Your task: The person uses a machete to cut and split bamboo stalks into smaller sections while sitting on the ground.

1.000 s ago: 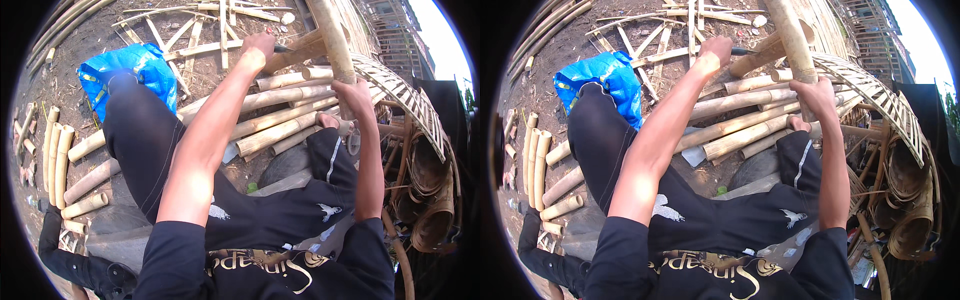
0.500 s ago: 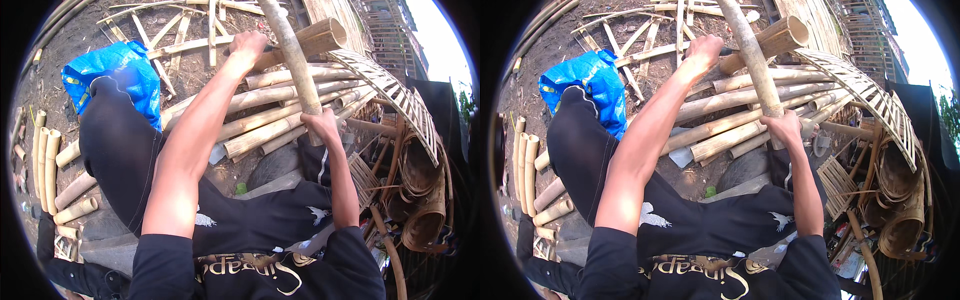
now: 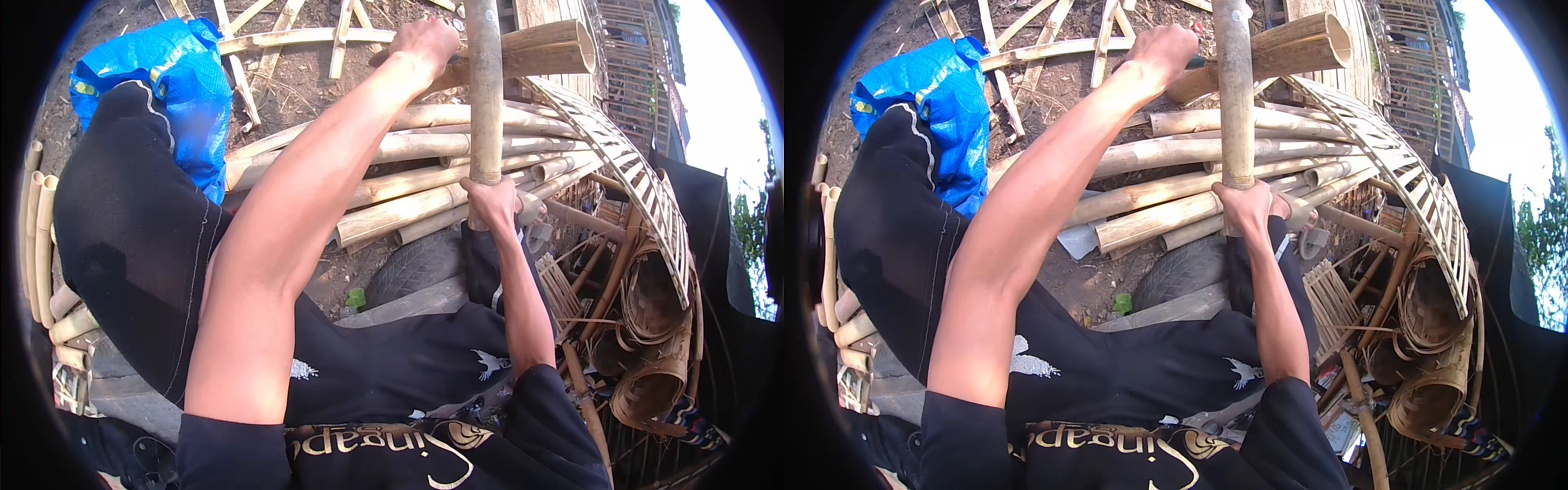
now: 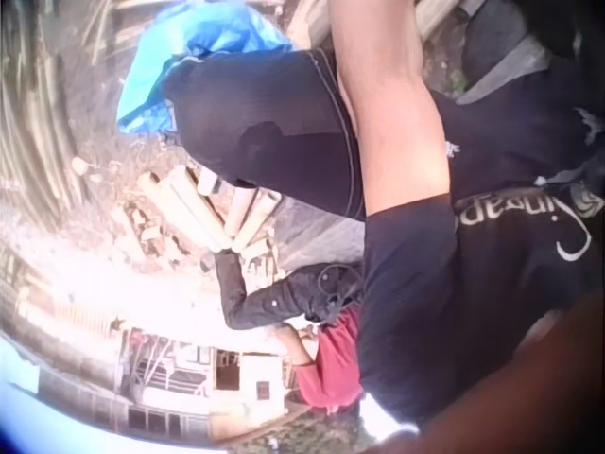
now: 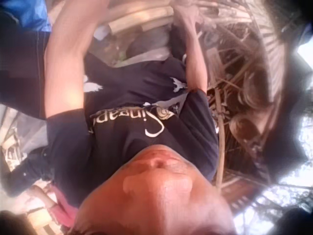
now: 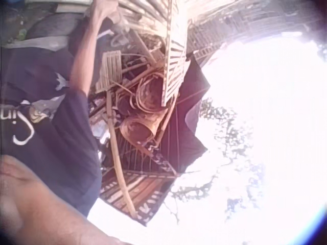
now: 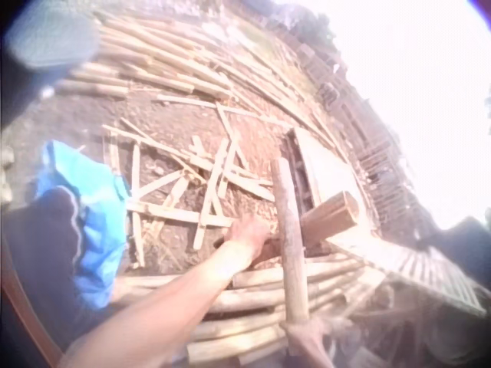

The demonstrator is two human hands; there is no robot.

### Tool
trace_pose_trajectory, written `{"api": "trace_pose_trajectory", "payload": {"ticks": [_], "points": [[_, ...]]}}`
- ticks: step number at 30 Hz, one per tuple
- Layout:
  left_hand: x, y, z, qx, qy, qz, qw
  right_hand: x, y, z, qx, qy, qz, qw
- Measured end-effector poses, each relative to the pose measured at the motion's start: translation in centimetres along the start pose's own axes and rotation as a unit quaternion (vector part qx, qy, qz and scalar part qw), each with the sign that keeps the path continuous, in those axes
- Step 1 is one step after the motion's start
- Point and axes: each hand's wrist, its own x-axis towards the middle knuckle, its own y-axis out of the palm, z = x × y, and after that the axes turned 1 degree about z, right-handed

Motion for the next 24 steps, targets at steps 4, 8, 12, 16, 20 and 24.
{"api": "trace_pose_trajectory", "payload": {"ticks": [4,8,12,16,20,24], "points": [[0.8,1.9,-0.1,-0.066,-0.044,-0.046,0.996,0.6,-5.3,-1.3,0.067,-0.024,0.032,0.997],[0.0,1.8,0.6,-0.026,-0.021,-0.044,0.998,-3.5,-13.4,3.4,0.157,-0.112,-0.077,0.978],[-0.5,2.2,0.7,0.024,-0.009,0.003,1.0,-4.2,-14.8,4.9,0.334,-0.239,-0.22,0.885],[-0.5,2.4,1.0,0.088,-0.054,-0.038,0.994,0.4,-4.8,2.5,0.125,-0.109,-0.112,0.98],[-0.5,1.0,2.8,0.098,-0.095,-0.104,0.985,2.2,-1.4,0.2,-0.052,-0.052,-0.005,0.997],[-3.0,2.9,5.6,-0.213,-0.161,-0.075,0.961,1.7,-0.7,0.6,-0.006,-0.022,0.023,0.999]]}}
